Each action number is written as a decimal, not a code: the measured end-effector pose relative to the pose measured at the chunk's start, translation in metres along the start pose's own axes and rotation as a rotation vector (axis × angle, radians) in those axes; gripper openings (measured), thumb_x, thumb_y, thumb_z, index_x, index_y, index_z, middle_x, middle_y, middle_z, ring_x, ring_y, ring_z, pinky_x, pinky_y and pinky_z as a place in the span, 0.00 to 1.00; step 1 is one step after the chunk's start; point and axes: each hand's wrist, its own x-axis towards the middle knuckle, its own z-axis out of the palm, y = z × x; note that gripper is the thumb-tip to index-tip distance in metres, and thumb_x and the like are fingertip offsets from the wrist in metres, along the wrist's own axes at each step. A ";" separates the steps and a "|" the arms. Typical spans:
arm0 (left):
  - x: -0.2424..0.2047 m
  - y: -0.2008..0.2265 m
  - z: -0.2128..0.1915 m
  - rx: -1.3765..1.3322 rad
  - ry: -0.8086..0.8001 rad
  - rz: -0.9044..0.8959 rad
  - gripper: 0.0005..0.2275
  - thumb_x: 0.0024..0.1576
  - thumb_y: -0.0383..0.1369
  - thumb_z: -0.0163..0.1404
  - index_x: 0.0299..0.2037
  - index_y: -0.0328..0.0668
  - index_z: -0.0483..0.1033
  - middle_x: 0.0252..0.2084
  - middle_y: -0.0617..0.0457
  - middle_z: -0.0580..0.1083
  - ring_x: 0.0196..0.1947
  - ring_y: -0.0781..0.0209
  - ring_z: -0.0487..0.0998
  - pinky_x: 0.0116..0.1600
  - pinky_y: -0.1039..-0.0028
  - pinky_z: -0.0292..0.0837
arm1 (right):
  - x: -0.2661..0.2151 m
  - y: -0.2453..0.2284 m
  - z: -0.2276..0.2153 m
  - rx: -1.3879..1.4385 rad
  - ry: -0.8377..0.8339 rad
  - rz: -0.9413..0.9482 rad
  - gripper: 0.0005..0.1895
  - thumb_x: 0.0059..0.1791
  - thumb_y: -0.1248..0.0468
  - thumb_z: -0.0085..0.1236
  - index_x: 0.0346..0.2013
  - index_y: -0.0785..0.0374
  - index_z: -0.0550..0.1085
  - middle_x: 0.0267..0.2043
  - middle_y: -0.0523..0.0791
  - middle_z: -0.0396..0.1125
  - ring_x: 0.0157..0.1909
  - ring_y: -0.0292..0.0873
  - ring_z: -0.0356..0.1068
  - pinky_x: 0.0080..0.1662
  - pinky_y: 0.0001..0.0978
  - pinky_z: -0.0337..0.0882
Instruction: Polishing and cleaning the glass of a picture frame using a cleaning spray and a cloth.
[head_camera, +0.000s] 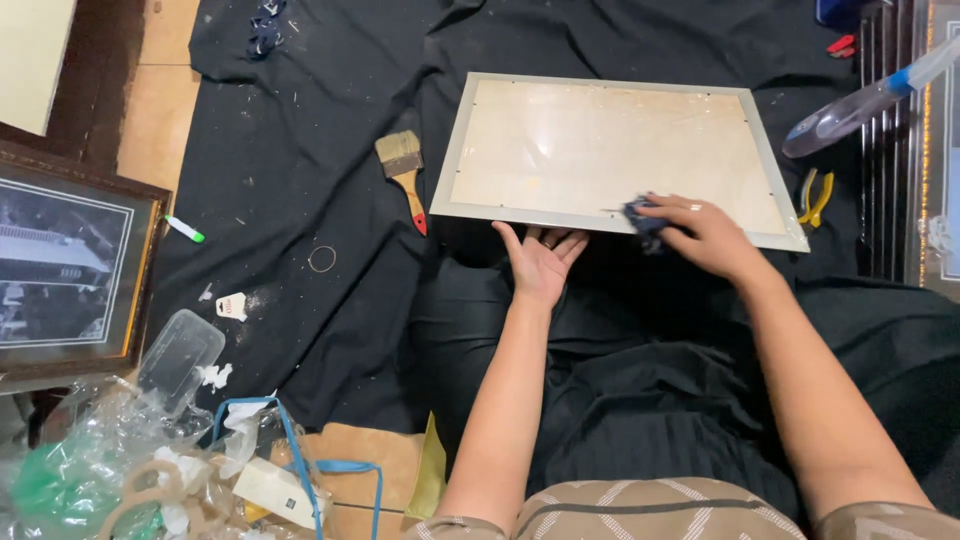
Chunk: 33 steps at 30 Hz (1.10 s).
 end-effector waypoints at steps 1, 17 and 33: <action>0.004 -0.002 -0.004 0.001 -0.003 -0.005 0.46 0.45 0.80 0.40 0.64 0.55 0.59 0.55 0.41 0.67 0.62 0.29 0.68 0.69 0.44 0.62 | -0.014 0.012 -0.005 -0.002 0.004 0.004 0.23 0.49 0.68 0.54 0.58 0.51 0.77 0.66 0.49 0.69 0.66 0.68 0.64 0.64 0.63 0.63; 0.036 0.000 -0.037 0.288 0.103 0.240 0.27 0.63 0.47 0.54 0.68 0.51 0.58 0.51 0.39 0.71 0.53 0.29 0.77 0.61 0.43 0.74 | -0.036 0.010 0.042 -0.369 0.389 0.091 0.22 0.51 0.60 0.52 0.60 0.40 0.76 0.60 0.43 0.72 0.60 0.52 0.72 0.61 0.48 0.68; 0.039 0.001 -0.043 0.249 0.110 0.232 0.17 0.62 0.45 0.54 0.56 0.50 0.67 0.44 0.40 0.75 0.48 0.31 0.80 0.57 0.44 0.77 | -0.041 -0.007 0.050 -0.424 0.412 0.204 0.22 0.52 0.59 0.48 0.59 0.39 0.76 0.61 0.41 0.72 0.61 0.55 0.71 0.62 0.59 0.63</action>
